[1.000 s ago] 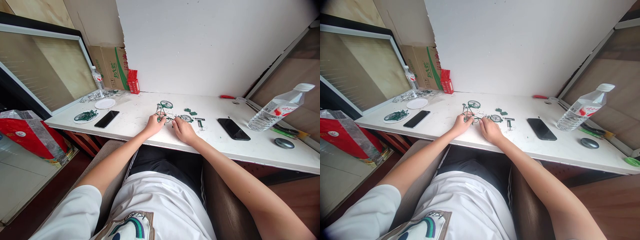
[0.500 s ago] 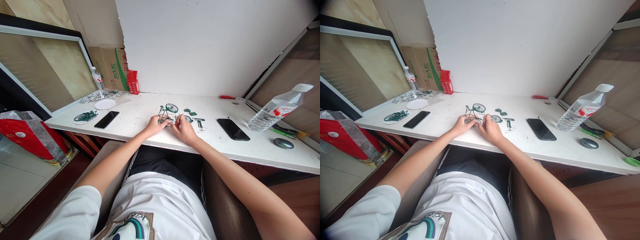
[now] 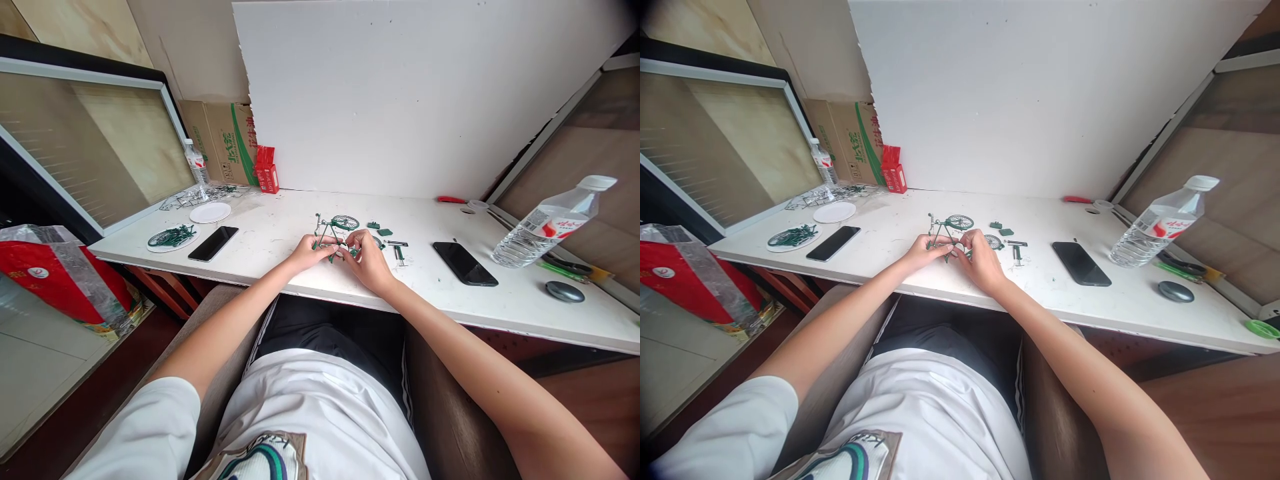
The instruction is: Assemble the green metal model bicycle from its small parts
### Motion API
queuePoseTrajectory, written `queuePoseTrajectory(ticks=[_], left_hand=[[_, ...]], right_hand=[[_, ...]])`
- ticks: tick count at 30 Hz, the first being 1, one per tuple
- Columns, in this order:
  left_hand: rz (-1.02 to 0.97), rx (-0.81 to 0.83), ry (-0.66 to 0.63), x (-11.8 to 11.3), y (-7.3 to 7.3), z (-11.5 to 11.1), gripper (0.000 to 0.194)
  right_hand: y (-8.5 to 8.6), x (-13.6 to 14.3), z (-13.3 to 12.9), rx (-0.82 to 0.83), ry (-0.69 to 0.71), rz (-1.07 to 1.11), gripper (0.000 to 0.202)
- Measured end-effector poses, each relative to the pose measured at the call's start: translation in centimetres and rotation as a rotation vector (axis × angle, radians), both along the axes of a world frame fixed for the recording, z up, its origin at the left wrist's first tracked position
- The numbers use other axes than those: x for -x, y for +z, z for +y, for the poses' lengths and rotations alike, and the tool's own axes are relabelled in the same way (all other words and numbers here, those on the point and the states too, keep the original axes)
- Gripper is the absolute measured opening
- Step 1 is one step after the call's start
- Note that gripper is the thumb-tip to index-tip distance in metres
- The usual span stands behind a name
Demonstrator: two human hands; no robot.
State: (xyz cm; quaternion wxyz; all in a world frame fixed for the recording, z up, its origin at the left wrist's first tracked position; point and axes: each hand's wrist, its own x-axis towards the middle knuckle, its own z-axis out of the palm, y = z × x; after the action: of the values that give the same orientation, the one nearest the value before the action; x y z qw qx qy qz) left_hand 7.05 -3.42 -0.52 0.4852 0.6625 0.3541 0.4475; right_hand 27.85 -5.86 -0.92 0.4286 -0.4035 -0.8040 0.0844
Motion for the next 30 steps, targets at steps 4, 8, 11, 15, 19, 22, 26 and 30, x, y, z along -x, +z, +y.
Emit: queuePoseTrajectory(ticks=[4, 8, 11, 15, 19, 22, 26, 30], left_hand=[[-0.009, 0.015, -0.042, 0.0, -0.18, 0.23, 0.045], [-0.004, 0.023, -0.06, 0.03, -0.07, 0.24, 0.045], [-0.007, 0.026, -0.041, 0.06, 0.04, 0.19, 0.046], [-0.016, 0.013, -0.027, 0.13, 0.01, 0.23, 0.046], [-0.004, 0.043, -0.048, 0.23, -0.04, 0.24, 0.047], [-0.021, 0.047, -0.061, 0.25, -0.11, 0.29, 0.048], [-0.045, 0.054, -0.071, 0.21, -0.25, 0.42, 0.047], [-0.046, 0.046, -0.08, 0.16, -0.34, 0.48, 0.048]], right_hand=[[-0.3, -0.1, 0.36, -0.012, 0.075, 0.052, 0.018], [-0.65, -0.18, 0.53, -0.001, 0.097, 0.052, 0.02], [-0.65, -0.21, 0.36, 0.003, 0.055, 0.017, 0.02], [-0.51, -0.17, 0.16, -0.02, 0.004, 0.008, 0.02], [-0.46, -0.09, 0.19, -0.046, -0.012, 0.018, 0.02], [-0.4, -0.08, 0.19, -0.053, -0.008, 0.016, 0.021], [-0.24, -0.13, 0.11, -0.053, 0.0, 0.022, 0.019], [-0.24, -0.15, 0.13, -0.063, -0.001, 0.023, 0.018]])
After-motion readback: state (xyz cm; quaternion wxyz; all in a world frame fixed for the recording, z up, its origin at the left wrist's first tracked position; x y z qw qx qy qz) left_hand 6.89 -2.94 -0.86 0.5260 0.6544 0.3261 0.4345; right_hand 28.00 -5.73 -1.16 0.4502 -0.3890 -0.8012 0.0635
